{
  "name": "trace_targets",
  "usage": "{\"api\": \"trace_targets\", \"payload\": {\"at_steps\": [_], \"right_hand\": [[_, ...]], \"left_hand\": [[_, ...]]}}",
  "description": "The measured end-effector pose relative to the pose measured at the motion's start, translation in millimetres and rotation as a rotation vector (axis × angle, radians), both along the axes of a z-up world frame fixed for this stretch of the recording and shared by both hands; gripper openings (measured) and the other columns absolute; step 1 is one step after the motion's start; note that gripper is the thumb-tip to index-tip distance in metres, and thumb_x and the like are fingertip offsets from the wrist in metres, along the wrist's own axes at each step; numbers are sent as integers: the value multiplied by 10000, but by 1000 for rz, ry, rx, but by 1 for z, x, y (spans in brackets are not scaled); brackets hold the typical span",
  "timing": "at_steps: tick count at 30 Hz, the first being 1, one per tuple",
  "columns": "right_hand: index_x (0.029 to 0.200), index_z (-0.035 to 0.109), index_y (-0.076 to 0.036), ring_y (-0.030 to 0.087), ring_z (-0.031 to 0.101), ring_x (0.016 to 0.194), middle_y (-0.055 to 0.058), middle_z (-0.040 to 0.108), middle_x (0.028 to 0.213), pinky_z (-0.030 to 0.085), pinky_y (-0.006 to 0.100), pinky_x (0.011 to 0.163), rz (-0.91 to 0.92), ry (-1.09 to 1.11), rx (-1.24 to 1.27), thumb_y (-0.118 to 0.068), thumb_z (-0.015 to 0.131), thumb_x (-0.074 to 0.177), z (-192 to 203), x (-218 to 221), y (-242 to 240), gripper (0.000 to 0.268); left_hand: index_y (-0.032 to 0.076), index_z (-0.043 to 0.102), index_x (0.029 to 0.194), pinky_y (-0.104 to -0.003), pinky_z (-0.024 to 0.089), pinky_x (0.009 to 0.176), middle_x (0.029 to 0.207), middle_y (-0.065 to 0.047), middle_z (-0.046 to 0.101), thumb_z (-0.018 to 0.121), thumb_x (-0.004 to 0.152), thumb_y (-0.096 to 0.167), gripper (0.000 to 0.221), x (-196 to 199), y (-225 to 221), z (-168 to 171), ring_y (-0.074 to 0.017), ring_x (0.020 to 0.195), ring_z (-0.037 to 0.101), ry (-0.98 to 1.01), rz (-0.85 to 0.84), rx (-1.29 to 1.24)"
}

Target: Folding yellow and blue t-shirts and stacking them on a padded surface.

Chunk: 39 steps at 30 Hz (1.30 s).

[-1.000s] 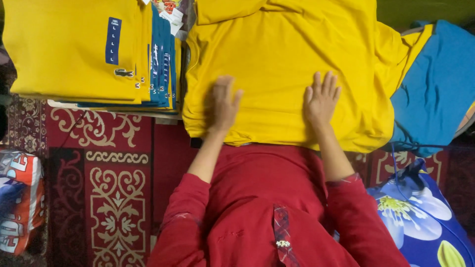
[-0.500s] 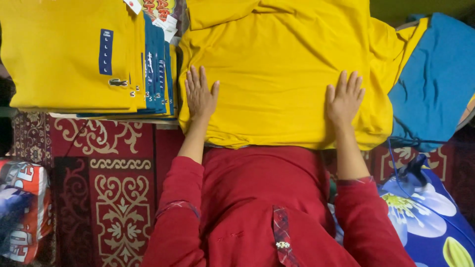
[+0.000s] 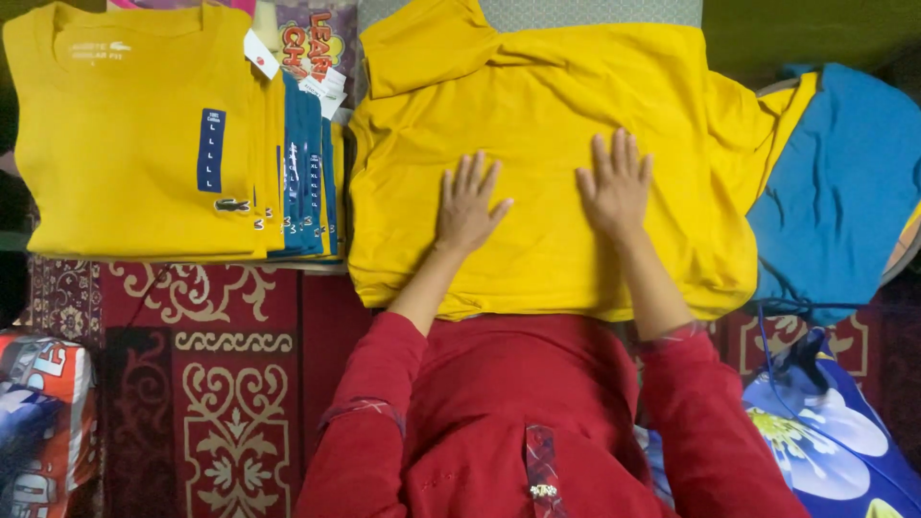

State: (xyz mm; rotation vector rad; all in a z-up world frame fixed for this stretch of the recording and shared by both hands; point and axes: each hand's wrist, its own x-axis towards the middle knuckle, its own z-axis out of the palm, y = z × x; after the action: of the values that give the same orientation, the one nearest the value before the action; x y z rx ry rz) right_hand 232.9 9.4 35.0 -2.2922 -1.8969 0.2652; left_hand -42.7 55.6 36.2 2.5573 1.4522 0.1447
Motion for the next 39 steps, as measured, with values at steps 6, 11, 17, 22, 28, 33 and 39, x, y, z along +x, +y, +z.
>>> {"api": "trace_targets", "payload": {"at_steps": [6,11,17,22,28,33,39], "right_hand": [[1676,267,-228,372,142,1561,189,193,1702,207,643,1213,-164,-52,-54,-558,336,1118,-1,90,45,651],[1545,452,-27,547,533,1182,292,364,1540,508,580,928,-31,-63,236,-133,626,1020,-16,152,113,564],[1432,615,-107,464,626,941,232,624,1251,547,537,751,88,-134,185,-197,567,1093,-15,191,159,354],[1238,761,-174,403,744,837,170,790,1001,586,516,721,32,-119,-261,-505,742,973,-11,237,171,424],[1636,446,-109,361,727,853,164,773,1028,552,472,680,1,37,-88,-324,825,1001,24,224,164,770],[1428,536,-26,479,716,932,317,722,1109,577,577,788,-5,60,-180,-218,755,1050,9,221,175,477],[1155,729,55,295,671,633,263,713,859,592,406,548,-158,223,-288,-193,505,1240,19,224,185,345]], "left_hand": [[212,473,1527,-530,386,1111,1615,-68,366,437,1090,501,525,-76,105,-9,-269,1485,366,-20,363,-110],[149,432,1476,-512,499,974,1474,-215,437,632,962,390,601,-92,203,-33,-425,1231,569,-483,747,27],[71,580,1359,-390,489,1036,1314,-123,654,784,826,447,684,-96,262,12,-305,1191,645,-472,776,-431],[82,657,1313,-485,514,936,1248,-156,676,689,943,456,527,-103,316,0,-380,1102,657,72,525,-307],[92,684,1246,-232,514,461,821,-49,735,543,973,345,398,-78,322,38,-101,490,632,-563,670,-301],[137,716,1244,-509,553,896,1219,-112,728,516,971,445,457,-85,344,5,-365,1053,715,-418,667,15],[26,736,1166,-413,571,906,1160,-187,751,687,869,385,469,-103,354,6,-357,1036,737,-481,650,-70]]}}
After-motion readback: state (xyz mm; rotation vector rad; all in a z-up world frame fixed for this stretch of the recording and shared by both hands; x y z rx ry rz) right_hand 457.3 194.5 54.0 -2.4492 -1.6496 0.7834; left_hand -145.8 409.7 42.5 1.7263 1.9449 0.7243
